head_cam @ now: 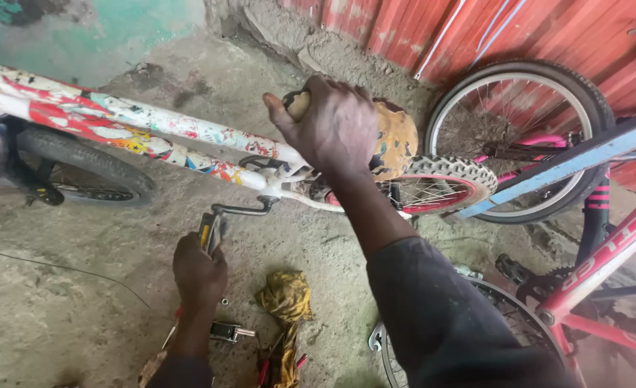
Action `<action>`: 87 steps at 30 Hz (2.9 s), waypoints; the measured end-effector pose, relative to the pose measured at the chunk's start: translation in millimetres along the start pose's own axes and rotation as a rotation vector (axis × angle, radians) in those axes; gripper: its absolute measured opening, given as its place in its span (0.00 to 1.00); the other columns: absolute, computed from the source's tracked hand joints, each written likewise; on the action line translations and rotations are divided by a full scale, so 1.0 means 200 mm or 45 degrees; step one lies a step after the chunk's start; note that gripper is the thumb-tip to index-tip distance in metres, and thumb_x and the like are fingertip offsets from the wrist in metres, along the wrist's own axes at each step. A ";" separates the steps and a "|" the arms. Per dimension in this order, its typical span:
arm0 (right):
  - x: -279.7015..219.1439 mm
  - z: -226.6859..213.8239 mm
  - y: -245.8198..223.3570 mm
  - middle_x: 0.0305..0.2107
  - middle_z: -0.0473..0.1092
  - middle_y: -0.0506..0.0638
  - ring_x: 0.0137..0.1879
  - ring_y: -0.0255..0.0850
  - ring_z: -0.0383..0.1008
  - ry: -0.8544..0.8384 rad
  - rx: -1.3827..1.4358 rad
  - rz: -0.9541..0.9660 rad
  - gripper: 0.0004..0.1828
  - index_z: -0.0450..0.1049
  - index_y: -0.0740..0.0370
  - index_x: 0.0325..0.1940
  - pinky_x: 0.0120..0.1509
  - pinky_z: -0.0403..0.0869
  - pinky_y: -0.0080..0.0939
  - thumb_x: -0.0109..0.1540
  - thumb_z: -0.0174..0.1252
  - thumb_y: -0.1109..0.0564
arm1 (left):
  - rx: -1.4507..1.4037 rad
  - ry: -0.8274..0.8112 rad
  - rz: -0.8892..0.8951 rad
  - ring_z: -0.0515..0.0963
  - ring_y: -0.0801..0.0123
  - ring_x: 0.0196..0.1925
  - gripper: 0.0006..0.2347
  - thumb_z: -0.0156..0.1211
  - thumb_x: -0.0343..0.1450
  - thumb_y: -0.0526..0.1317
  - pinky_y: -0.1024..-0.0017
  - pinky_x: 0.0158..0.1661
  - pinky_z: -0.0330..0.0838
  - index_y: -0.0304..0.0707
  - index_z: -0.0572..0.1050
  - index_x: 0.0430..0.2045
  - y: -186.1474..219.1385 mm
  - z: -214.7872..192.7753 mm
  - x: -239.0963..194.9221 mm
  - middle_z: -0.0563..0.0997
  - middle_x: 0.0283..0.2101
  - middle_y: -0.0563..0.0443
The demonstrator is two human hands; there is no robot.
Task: The person rotates the bicycle pedal with their hand while holding a rag, then uses pliers to cut a cable near the handlebars. They then use a screwdriver to adjust a bolt on the handlebar stem and finally pick up a red bucket.
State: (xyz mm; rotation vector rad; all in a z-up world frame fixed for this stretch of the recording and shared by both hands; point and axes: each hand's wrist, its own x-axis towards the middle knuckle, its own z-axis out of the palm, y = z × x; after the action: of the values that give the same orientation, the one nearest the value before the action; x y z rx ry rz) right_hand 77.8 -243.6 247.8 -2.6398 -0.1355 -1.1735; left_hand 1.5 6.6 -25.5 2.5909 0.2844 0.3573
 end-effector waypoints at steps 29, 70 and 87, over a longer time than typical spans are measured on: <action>-0.09 -0.04 -0.10 0.18 0.73 0.51 0.31 0.51 0.80 0.073 -0.020 -0.080 0.31 0.75 0.55 0.27 0.43 0.74 0.52 0.61 0.57 0.25 | -0.517 -0.540 -0.584 0.84 0.49 0.49 0.16 0.66 0.66 0.38 0.59 0.43 0.84 0.26 0.76 0.45 -0.07 0.88 -0.11 0.83 0.42 0.37; 0.00 -0.06 -0.05 0.15 0.72 0.47 0.17 0.44 0.70 0.148 -0.103 -0.112 0.28 0.75 0.55 0.22 0.36 0.73 0.44 0.62 0.65 0.32 | -0.277 -0.124 0.068 0.77 0.39 0.33 0.12 0.65 0.64 0.38 0.49 0.37 0.71 0.33 0.73 0.36 -0.24 0.39 0.09 0.78 0.33 0.36; -0.04 -0.05 0.02 0.18 0.74 0.50 0.30 0.49 0.81 0.010 -0.033 -0.072 0.31 0.76 0.53 0.28 0.41 0.73 0.49 0.63 0.55 0.25 | -1.332 -1.143 -0.185 0.82 0.42 0.50 0.17 0.69 0.72 0.43 0.45 0.49 0.79 0.27 0.73 0.44 0.40 -0.15 -0.09 0.79 0.44 0.32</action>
State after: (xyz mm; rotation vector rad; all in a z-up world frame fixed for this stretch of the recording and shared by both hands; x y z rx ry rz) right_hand 65.1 -249.2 247.8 -2.6703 -0.1959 -1.2113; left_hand -13.9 -52.4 36.6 1.4640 -0.0525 -0.5774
